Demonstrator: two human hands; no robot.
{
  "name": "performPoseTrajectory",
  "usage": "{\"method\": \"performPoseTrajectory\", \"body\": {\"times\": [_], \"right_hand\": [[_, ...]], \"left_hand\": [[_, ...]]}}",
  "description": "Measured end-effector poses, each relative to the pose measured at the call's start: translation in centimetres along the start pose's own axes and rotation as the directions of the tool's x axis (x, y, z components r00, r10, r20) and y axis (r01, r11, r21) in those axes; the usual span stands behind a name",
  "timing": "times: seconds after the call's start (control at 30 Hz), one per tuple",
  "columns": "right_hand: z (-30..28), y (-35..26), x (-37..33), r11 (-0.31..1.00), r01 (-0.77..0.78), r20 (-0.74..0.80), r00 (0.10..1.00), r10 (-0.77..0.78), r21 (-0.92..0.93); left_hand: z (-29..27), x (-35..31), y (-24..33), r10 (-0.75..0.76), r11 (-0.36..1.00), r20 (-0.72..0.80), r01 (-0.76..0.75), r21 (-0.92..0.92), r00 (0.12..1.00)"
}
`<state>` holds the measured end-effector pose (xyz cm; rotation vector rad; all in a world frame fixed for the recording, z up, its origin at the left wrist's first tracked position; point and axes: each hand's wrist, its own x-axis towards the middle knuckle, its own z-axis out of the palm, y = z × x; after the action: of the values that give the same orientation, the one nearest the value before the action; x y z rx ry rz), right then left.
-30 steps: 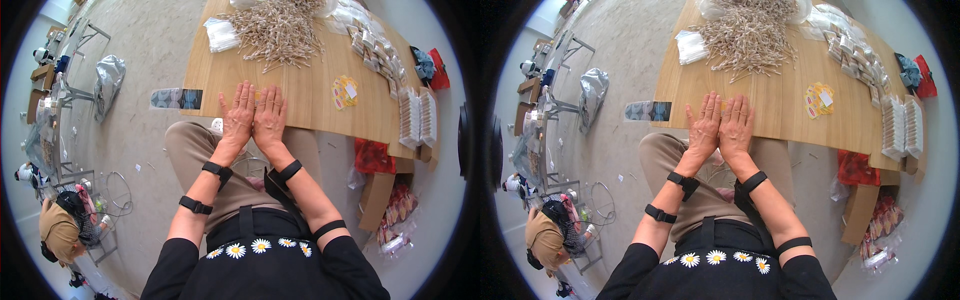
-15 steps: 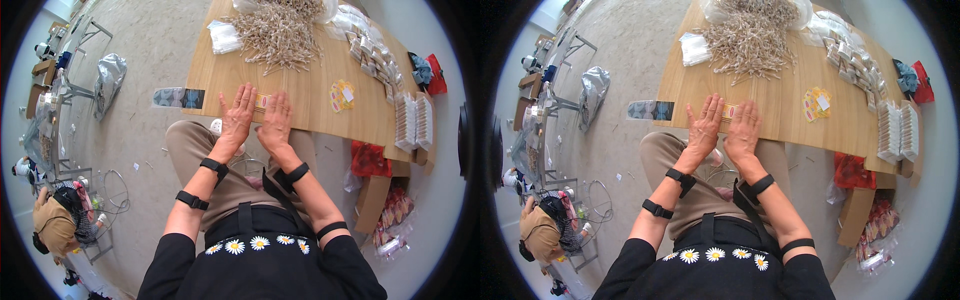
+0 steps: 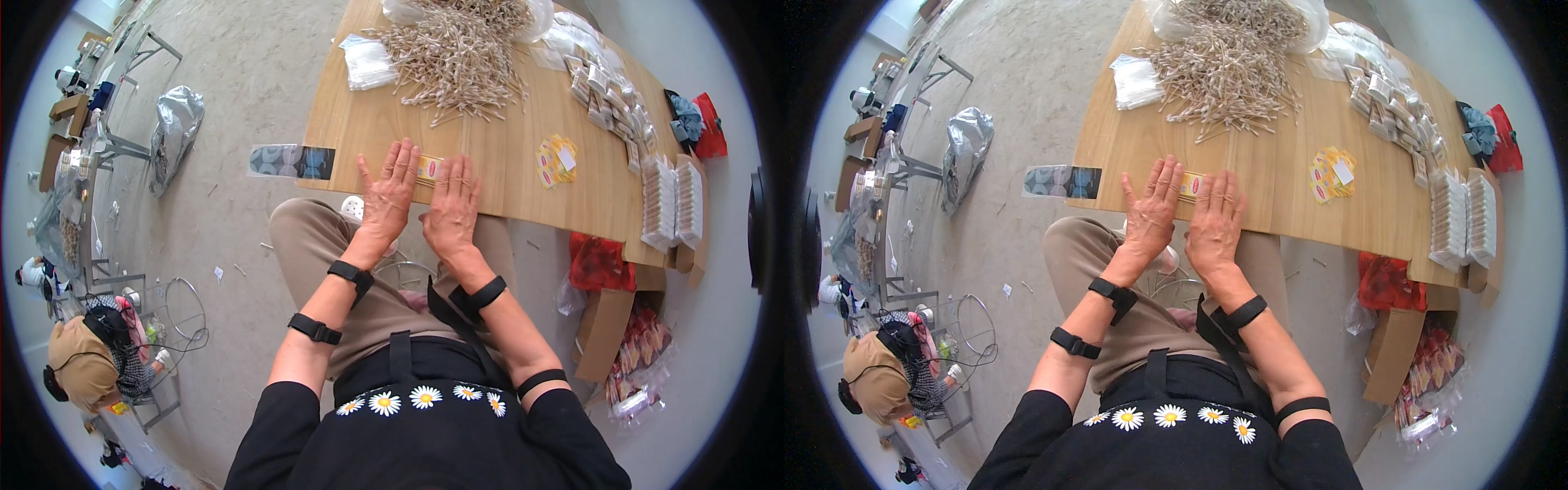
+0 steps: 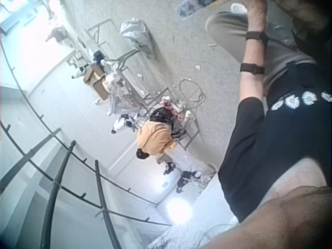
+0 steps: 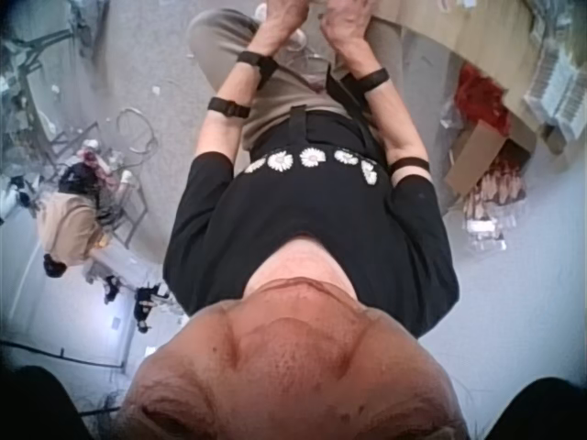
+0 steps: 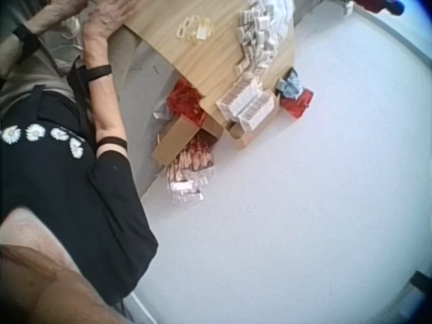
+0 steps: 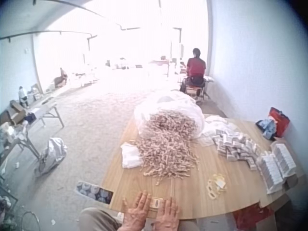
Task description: The person removes a bundle of cotton swabs from a plastic bag, aligns them into a row on the table, and secures them with a sticker. They then place the assembled unit into a small plastic bag.
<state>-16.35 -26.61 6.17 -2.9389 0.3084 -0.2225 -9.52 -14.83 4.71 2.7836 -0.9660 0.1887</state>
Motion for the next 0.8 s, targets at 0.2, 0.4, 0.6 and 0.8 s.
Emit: {"method": "performPoseTrajectory", "body": {"times": [0.2, 0.4, 0.6, 0.8], "right_hand": [[1.5, 0.2, 1.5, 0.985, 0.162, 0.023, 0.986, -0.164, 0.059], [1.3, 0.0, 1.6, 0.983, 0.174, 0.023, 0.984, -0.176, 0.057], [0.8, 0.1, 1.5, 0.985, 0.169, 0.065, 0.983, -0.172, 0.044], [0.1, -0.4, 1.6, 0.986, 0.149, 0.067, 0.986, -0.155, 0.078]], "left_hand": [[0.8, 0.1, 0.0, 0.016, 0.999, -0.068, -0.014, 0.029, 0.998], [1.2, -0.2, -0.1, 0.006, 1.0, -0.091, -0.007, -0.003, 0.996], [-4.6, -1.6, -1.5, -0.119, 0.961, -0.015, 0.111, -0.254, 0.993], [-6.7, -5.6, -10.1, -0.516, 0.787, -0.235, 0.347, -0.51, 0.824]]}}
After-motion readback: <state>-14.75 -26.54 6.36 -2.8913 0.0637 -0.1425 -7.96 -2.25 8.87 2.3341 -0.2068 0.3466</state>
